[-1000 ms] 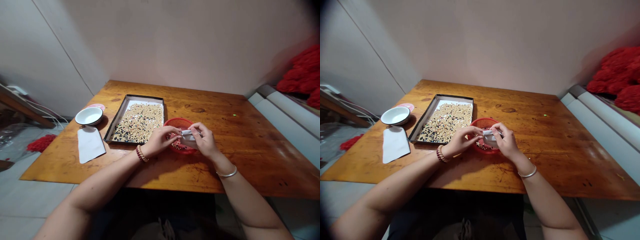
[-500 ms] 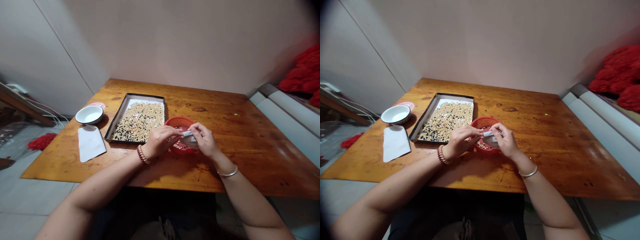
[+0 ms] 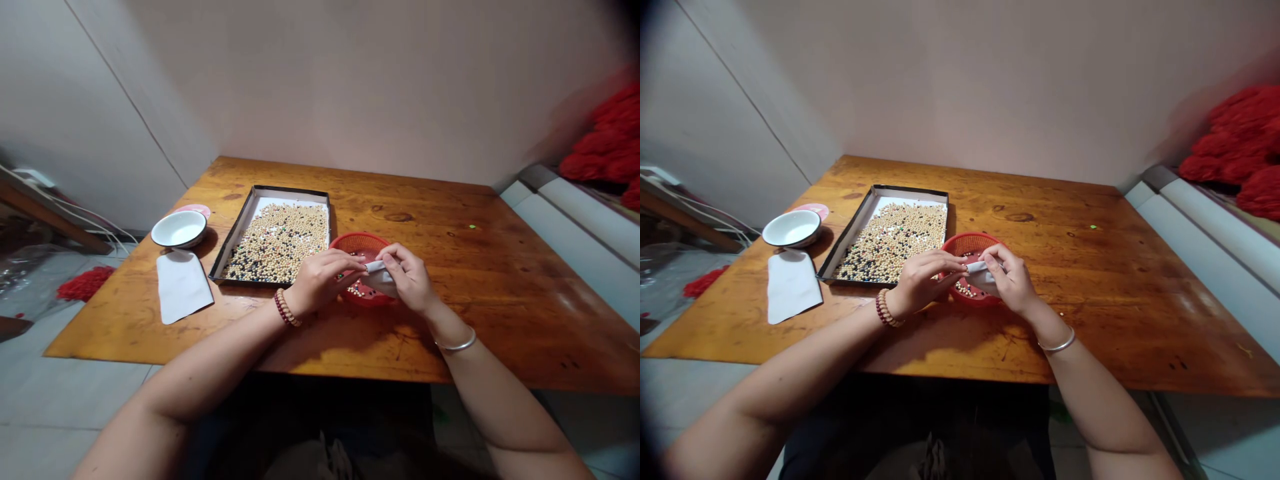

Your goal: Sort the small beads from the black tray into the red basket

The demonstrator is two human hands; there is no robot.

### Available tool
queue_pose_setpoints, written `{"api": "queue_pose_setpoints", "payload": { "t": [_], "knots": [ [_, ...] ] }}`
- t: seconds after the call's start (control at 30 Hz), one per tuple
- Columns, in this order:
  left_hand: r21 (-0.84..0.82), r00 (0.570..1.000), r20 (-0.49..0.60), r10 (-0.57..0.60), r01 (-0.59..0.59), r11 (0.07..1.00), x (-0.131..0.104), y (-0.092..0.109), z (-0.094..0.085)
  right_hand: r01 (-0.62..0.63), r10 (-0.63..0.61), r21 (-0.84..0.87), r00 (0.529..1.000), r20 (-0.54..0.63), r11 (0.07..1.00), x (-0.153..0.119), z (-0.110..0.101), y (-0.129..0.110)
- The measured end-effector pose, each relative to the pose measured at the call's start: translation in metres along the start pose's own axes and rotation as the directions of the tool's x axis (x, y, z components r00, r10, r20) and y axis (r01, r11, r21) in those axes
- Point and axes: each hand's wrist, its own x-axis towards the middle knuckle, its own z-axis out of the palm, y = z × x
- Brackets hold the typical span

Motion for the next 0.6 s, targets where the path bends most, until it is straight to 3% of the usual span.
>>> {"api": "queue_pose_setpoints", "payload": {
  "t": [0.6],
  "knots": [
    [0.009,0.998,0.061,-0.028,0.027,1.0,0.0001,-0.0003,-0.0008,0.003,-0.003,0.003,1.0,-0.001,1.0,-0.0003,0.0008,0.003]
  ]
}}
